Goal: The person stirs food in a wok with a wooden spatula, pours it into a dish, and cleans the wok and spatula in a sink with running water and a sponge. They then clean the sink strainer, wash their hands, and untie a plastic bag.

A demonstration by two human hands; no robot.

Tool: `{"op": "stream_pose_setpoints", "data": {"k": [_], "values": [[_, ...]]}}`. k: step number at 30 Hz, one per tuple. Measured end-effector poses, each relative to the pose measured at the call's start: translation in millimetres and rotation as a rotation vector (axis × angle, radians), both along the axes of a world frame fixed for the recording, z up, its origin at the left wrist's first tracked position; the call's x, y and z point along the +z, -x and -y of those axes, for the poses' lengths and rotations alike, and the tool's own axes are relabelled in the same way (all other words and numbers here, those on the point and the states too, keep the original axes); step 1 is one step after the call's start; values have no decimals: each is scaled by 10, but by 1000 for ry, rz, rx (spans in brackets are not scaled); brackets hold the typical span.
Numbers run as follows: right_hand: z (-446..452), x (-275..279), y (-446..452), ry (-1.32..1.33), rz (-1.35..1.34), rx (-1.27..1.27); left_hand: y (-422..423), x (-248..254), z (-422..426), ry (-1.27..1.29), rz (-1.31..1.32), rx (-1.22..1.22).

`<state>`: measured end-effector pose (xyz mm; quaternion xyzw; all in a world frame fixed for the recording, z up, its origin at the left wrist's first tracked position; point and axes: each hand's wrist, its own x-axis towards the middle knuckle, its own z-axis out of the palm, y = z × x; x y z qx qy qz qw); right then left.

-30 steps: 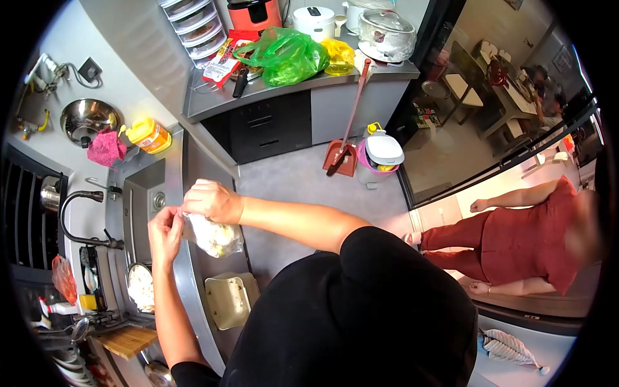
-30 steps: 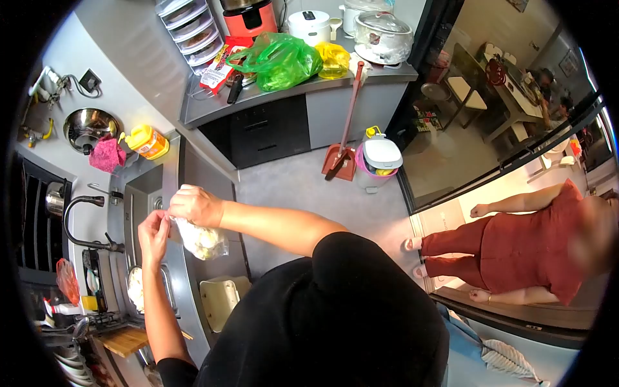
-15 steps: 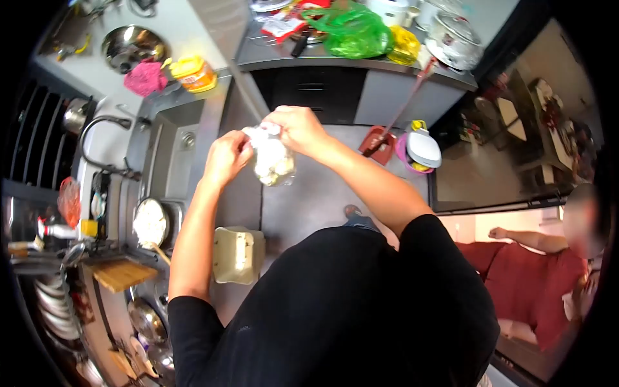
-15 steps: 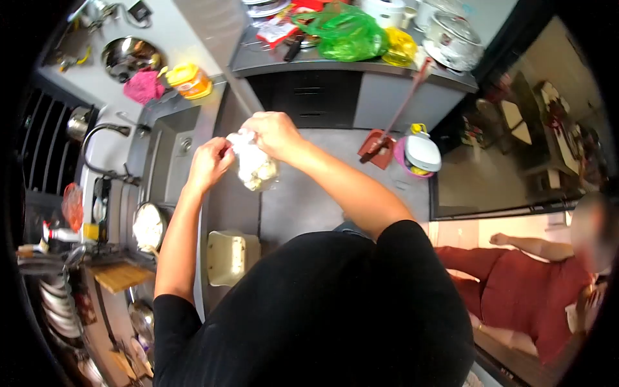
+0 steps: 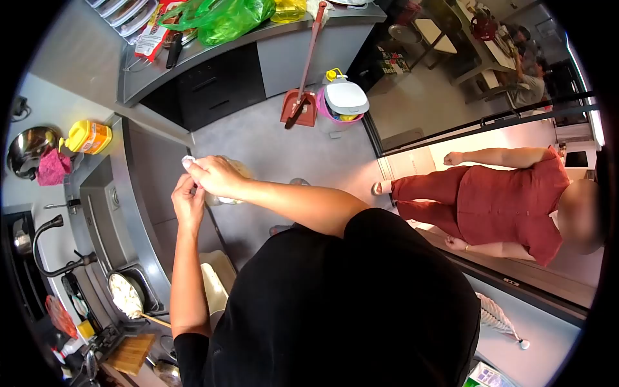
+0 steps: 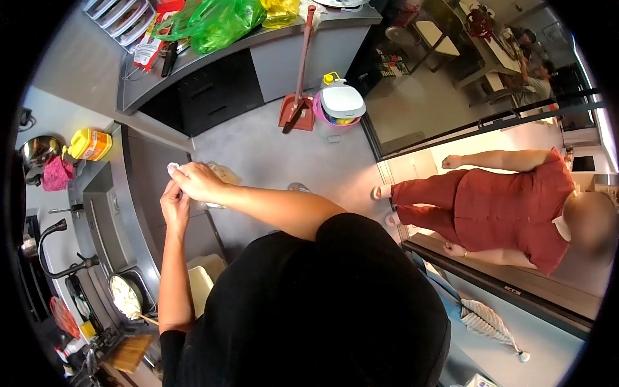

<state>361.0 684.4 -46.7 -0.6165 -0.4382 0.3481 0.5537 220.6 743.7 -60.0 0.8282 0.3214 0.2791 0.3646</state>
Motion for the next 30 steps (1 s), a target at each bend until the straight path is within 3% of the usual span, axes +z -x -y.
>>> {"op": "stream_pose_setpoints", "data": {"k": [7, 14, 17, 19, 20, 22, 24, 26, 28, 30], "values": [[193, -42, -271, -48, -13, -112, -413, -237, 196, -44, 76, 14], [311, -370, -600, -120, 145, -119, -686, -576, 164, -82, -180, -78], [428, -502, -916, 135, 148, -173, -832, -378, 383, 11, -183, 27], [440, -900, -1183, 244, 141, -181, -713, -480, 505, 22, -189, 100], [451, -1228, -1328, 158, 298, -175, -585, -599, 575, 35, -209, 114], [581, -1327, -1523, 244, 410, -143, -264, -871, 782, 89, -257, 154], [625, -1943, -1689, 290, 563, -241, 148, -1154, 1060, 158, -335, 192], [711, -2528, -1980, 435, 449, -177, 593, -1313, 1425, 284, -490, 237], [679, -2959, -2174, 508, 243, -479, 893, -1301, 1849, 551, -809, 316], [559, -3625, -2526, 748, -269, -641, 988, -1619, 2035, 682, -945, 352]]}}
